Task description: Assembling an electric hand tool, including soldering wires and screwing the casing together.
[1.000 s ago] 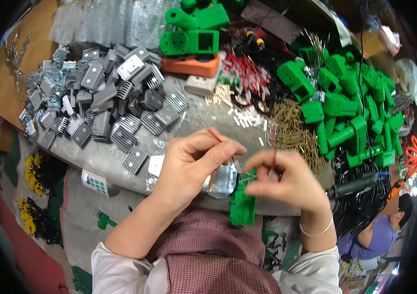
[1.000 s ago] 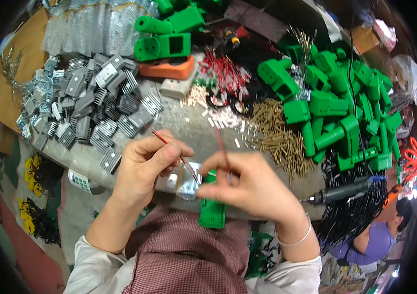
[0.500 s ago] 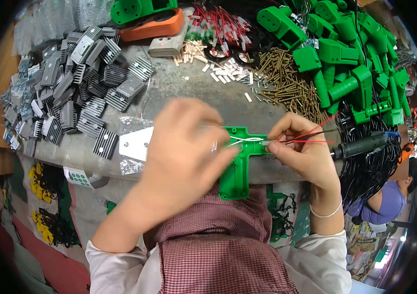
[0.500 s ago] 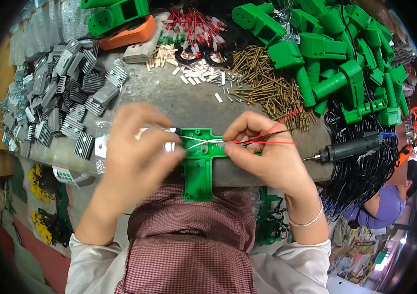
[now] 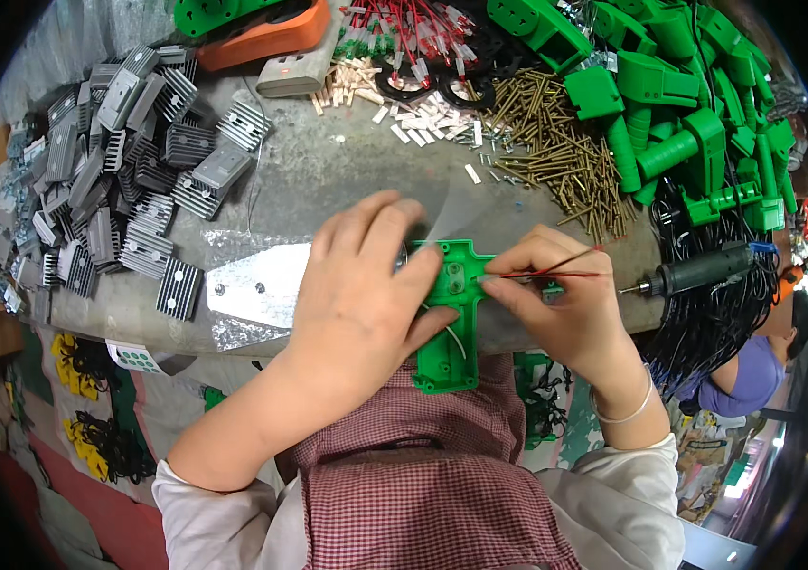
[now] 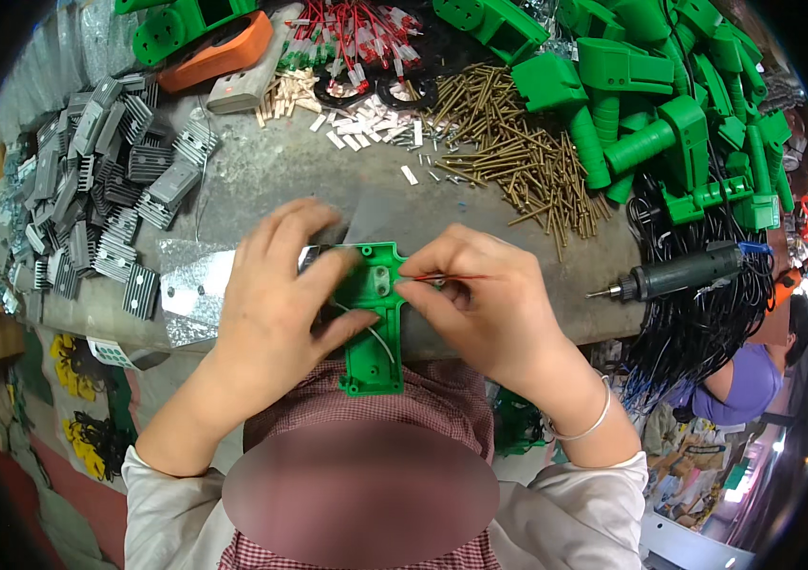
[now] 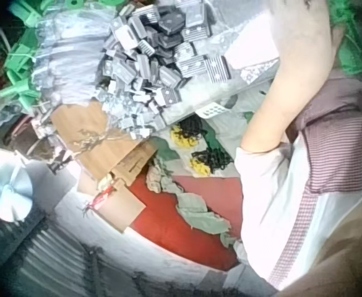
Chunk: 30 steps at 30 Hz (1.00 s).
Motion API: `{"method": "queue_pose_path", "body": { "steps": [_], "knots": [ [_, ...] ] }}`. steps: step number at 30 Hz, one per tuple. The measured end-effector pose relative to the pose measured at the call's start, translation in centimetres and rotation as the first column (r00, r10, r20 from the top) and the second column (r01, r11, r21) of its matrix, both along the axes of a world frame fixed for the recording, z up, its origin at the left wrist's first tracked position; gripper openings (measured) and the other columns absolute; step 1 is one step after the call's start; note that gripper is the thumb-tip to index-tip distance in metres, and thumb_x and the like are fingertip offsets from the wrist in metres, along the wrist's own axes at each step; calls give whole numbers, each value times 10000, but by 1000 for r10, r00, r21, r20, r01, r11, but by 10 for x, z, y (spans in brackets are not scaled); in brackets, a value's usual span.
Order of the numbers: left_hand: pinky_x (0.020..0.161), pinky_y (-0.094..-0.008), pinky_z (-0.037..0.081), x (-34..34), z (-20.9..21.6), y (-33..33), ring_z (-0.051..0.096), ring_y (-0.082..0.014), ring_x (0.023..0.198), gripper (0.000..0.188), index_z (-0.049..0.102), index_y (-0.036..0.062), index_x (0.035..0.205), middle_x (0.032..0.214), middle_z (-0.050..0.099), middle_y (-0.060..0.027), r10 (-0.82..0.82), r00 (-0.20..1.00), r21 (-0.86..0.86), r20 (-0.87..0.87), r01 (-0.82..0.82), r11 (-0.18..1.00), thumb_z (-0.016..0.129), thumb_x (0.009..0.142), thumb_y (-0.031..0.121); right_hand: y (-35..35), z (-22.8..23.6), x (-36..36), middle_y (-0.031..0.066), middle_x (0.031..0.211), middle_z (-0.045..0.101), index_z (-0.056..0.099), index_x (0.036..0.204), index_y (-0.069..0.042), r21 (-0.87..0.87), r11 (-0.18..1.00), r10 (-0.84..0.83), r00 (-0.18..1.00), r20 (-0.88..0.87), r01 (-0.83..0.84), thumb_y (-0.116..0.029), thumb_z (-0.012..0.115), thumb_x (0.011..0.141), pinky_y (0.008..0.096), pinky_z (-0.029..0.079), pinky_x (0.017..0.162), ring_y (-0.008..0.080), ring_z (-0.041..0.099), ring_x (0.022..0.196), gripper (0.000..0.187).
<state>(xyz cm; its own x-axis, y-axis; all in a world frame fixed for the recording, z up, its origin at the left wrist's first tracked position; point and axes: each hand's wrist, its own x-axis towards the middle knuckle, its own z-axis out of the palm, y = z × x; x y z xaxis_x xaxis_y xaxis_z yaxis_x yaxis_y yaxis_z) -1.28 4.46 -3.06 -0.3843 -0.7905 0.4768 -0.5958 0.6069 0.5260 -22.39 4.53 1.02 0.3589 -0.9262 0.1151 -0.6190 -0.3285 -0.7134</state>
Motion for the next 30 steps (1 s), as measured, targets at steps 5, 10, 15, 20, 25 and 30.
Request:
{"method": "queue_pose_path", "body": {
  "steps": [5,10,15,20,25,30],
  "knots": [
    [852,-429,438,6,-5,2,568,-315,991,583,603,54,1100,1083,597,-109,-20,999,113,47,14,993,855,604,230,-13,-11,14,102,754,579,604,808,-21,-183,974,106,983,-151,-133,-40,738,758,374,476,590,289,589,686,144],
    [845,-417,426,2,-2,2,571,-294,962,642,579,51,1150,1057,602,-95,-12,992,196,128,-14,980,848,615,283,-22,-1,20,99,787,526,530,850,-50,-117,940,248,877,-412,-321,-38,696,744,433,469,601,320,575,753,198],
    [834,-406,420,1,0,5,569,-288,951,634,583,59,1133,1043,603,-87,-3,994,201,107,-19,979,845,619,322,-27,-6,19,106,787,525,531,865,-56,-57,948,269,886,-379,-312,-59,694,748,428,472,602,316,582,745,200],
    [831,-393,414,0,2,1,567,-284,945,644,576,62,1142,1033,602,-80,-3,992,217,125,-24,976,853,612,302,-29,-9,17,100,795,526,547,839,-51,-57,955,254,904,-343,-290,-61,695,769,393,475,590,279,584,719,164],
    [814,-393,405,3,-2,1,561,-290,936,628,576,63,1139,1017,594,-86,7,997,235,73,-24,972,852,622,288,-18,-5,-5,81,862,595,714,998,-15,289,957,-99,948,302,7,-98,650,908,286,470,618,172,567,709,138],
    [808,-398,401,3,-6,1,555,-299,938,604,573,54,1145,1020,592,-87,10,999,151,39,-16,988,839,645,266,-5,1,-12,97,911,647,718,997,10,160,987,5,993,118,-24,-71,615,941,276,459,616,152,587,724,142]
  ]
}}
